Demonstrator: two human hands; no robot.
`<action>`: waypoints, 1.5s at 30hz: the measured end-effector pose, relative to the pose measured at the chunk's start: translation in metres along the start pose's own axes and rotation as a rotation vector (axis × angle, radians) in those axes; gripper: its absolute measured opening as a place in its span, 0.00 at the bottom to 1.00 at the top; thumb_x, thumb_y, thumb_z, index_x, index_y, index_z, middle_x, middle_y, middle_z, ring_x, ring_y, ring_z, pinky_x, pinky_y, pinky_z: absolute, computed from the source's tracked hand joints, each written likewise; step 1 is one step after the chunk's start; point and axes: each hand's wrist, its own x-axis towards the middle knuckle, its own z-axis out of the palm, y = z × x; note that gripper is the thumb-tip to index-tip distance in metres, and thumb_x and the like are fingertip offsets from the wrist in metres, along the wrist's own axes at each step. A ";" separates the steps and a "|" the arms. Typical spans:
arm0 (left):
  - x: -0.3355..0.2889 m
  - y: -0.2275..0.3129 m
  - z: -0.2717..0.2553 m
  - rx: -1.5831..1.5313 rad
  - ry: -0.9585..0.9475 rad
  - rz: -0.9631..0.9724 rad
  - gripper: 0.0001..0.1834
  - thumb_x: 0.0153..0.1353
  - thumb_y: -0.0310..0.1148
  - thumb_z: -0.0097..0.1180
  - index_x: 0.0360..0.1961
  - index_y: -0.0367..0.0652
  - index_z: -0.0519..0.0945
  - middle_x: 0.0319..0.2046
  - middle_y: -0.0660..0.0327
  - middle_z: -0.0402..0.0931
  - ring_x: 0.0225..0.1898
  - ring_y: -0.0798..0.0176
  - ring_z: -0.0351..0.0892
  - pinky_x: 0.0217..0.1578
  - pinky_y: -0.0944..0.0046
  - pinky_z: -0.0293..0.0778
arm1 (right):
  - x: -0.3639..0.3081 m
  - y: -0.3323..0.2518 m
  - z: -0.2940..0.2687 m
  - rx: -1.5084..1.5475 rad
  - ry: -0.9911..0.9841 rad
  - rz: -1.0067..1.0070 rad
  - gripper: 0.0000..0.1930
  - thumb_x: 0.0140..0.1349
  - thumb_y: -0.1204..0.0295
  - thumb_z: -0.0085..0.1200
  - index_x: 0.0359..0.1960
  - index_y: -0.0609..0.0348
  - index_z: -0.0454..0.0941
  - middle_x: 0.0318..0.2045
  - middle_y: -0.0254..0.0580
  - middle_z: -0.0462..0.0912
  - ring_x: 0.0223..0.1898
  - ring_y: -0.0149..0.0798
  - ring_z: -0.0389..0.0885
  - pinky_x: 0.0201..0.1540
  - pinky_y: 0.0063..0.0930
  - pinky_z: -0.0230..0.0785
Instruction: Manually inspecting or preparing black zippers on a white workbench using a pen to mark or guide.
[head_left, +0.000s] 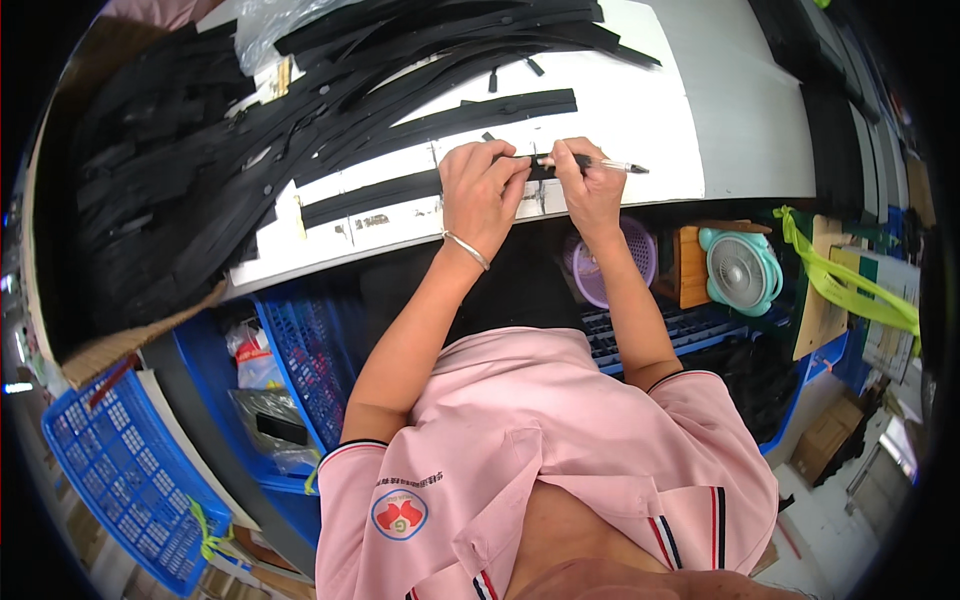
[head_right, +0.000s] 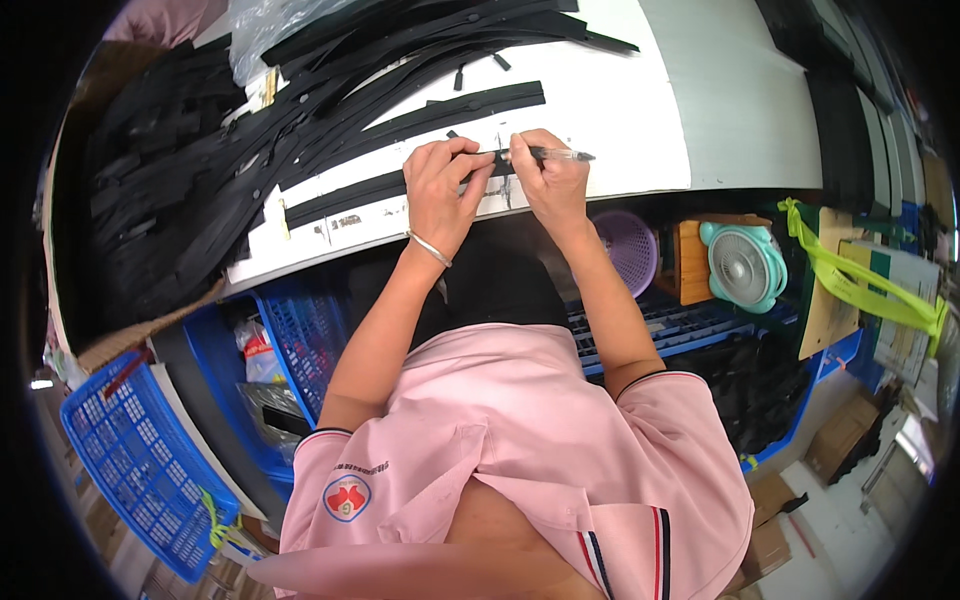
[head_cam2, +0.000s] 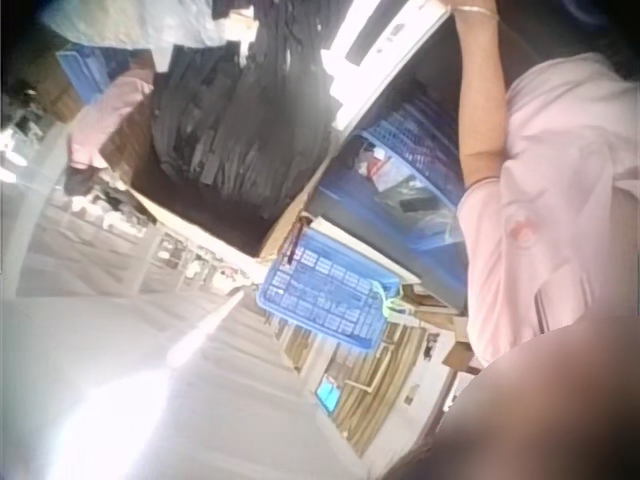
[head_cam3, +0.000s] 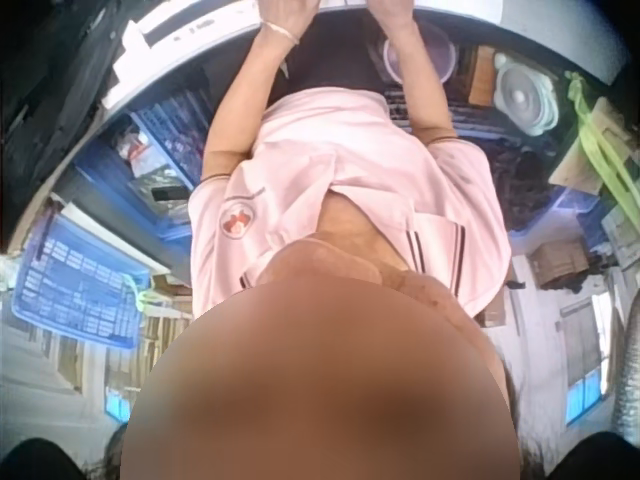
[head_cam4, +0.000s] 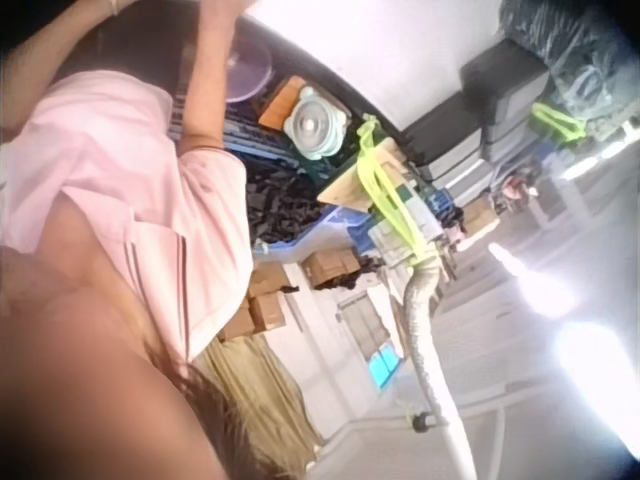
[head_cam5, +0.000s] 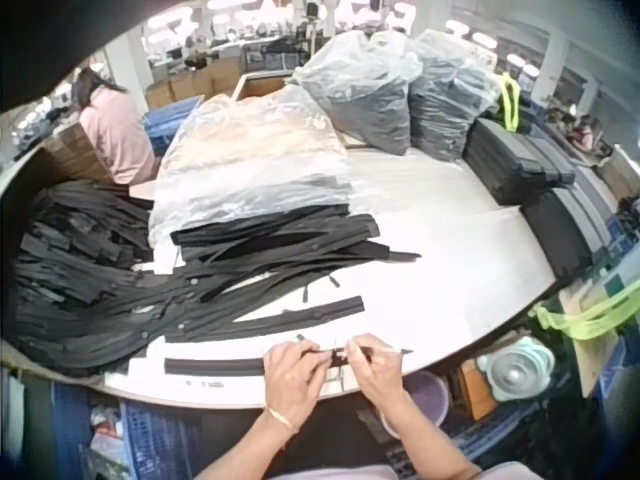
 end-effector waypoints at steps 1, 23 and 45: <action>0.000 0.000 0.000 0.009 0.011 -0.004 0.06 0.54 0.28 0.70 0.35 0.47 0.89 0.41 0.67 0.81 0.47 0.59 0.76 0.53 0.58 0.65 | -0.001 0.000 -0.002 -0.073 -0.007 -0.075 0.09 0.68 0.74 0.59 0.30 0.66 0.81 0.23 0.40 0.82 0.21 0.31 0.78 0.24 0.26 0.66; -0.031 0.013 -0.021 0.214 -0.103 -0.141 0.22 0.65 0.33 0.62 0.60 0.49 0.81 0.68 0.56 0.69 0.71 0.48 0.62 0.69 0.35 0.47 | -0.009 0.014 -0.002 0.181 0.114 -0.008 0.10 0.76 0.71 0.51 0.40 0.65 0.81 0.28 0.35 0.82 0.24 0.21 0.71 0.26 0.15 0.62; -0.026 -0.135 -0.170 0.559 0.202 -0.352 0.14 0.60 0.28 0.66 0.48 0.40 0.84 0.56 0.54 0.79 0.64 0.47 0.70 0.65 0.50 0.62 | -0.005 0.008 0.008 -0.057 0.146 -0.065 0.08 0.73 0.73 0.56 0.47 0.64 0.84 0.29 0.38 0.85 0.22 0.22 0.75 0.24 0.18 0.66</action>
